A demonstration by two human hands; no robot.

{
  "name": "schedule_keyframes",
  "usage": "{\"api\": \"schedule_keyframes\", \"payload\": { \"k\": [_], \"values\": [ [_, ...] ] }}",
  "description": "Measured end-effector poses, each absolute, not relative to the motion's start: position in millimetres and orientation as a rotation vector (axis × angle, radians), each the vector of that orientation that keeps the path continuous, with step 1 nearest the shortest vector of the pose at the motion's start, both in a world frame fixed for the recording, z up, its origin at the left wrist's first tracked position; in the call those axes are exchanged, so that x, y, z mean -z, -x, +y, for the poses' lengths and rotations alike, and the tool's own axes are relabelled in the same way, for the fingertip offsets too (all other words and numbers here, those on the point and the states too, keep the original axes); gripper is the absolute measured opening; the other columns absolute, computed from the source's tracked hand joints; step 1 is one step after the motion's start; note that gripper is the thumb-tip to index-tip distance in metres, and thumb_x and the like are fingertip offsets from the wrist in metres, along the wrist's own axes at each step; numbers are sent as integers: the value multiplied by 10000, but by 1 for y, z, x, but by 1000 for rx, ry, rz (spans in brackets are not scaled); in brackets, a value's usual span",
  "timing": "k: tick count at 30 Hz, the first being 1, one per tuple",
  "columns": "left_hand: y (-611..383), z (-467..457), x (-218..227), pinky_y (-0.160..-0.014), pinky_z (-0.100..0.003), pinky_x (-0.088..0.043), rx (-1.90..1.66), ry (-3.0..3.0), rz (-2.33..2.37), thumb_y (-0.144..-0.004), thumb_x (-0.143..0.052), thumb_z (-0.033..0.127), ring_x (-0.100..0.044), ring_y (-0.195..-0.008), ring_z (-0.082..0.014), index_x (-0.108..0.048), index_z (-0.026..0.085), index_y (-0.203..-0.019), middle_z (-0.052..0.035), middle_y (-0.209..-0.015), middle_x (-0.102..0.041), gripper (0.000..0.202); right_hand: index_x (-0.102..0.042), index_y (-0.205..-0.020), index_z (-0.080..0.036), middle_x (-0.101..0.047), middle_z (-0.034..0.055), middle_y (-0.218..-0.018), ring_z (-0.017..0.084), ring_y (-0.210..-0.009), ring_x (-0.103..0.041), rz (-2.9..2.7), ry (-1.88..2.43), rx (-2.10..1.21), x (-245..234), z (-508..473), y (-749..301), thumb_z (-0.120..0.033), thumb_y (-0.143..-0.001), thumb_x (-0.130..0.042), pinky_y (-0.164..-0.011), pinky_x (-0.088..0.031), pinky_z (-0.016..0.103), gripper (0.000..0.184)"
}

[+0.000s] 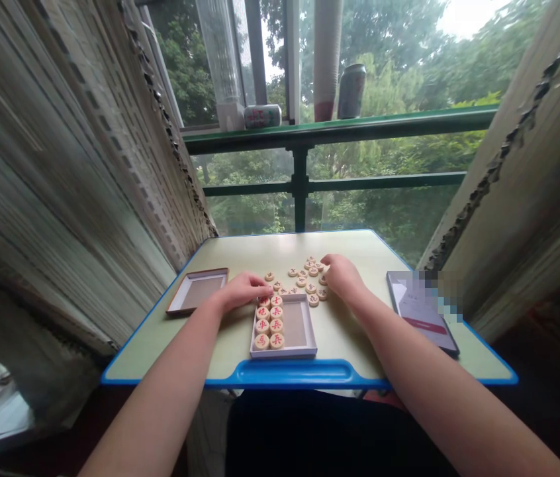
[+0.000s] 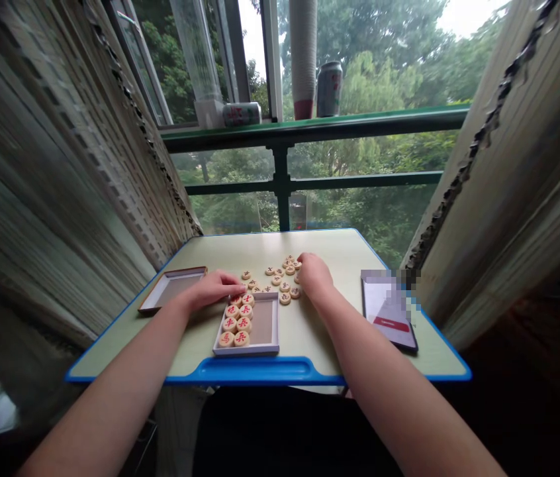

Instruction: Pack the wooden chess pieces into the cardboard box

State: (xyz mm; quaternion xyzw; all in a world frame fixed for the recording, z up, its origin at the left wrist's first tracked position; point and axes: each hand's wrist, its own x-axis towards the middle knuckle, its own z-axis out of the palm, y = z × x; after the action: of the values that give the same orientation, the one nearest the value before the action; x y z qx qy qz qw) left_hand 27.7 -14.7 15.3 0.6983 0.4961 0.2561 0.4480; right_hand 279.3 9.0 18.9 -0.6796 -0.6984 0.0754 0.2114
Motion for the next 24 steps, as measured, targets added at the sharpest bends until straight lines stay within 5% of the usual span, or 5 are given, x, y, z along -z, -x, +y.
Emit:
{"api": "schedule_keyframes", "payload": {
  "k": [7, 17, 24],
  "values": [
    [-26, -11, -11, -640, -266, -433, -595, -1672, 1198, -627, -719, 403, -577, -667, -143, -720, 120, -790, -77, -741, -673, 327, -664, -1003, -170, -679, 87, -1030, 194, -965, -611, -1867, 1929, -280, -21, 10, -282, -11, -701, -482, -794, -428, 248, 386],
    [-25, -10, -10, -674, -280, -438, -582, -1699, 1202, -646, -696, 400, -590, -700, -152, -718, 128, -797, -74, -772, -682, 311, -709, -911, -132, -699, 136, -944, 218, -858, -631, -2025, 2075, -324, -29, 6, -282, -194, -780, -484, -694, -430, 258, 268],
    [-26, -11, -11, -661, -275, -419, -646, -1647, 1223, -627, -706, 368, -570, -676, -140, -706, 116, -747, -64, -729, -669, 279, -707, -931, -190, -663, 70, -937, 172, -813, -600, -2326, 1564, -367, -43, -12, -270, -232, -756, -507, -712, -429, 234, 269]
  ]
}}
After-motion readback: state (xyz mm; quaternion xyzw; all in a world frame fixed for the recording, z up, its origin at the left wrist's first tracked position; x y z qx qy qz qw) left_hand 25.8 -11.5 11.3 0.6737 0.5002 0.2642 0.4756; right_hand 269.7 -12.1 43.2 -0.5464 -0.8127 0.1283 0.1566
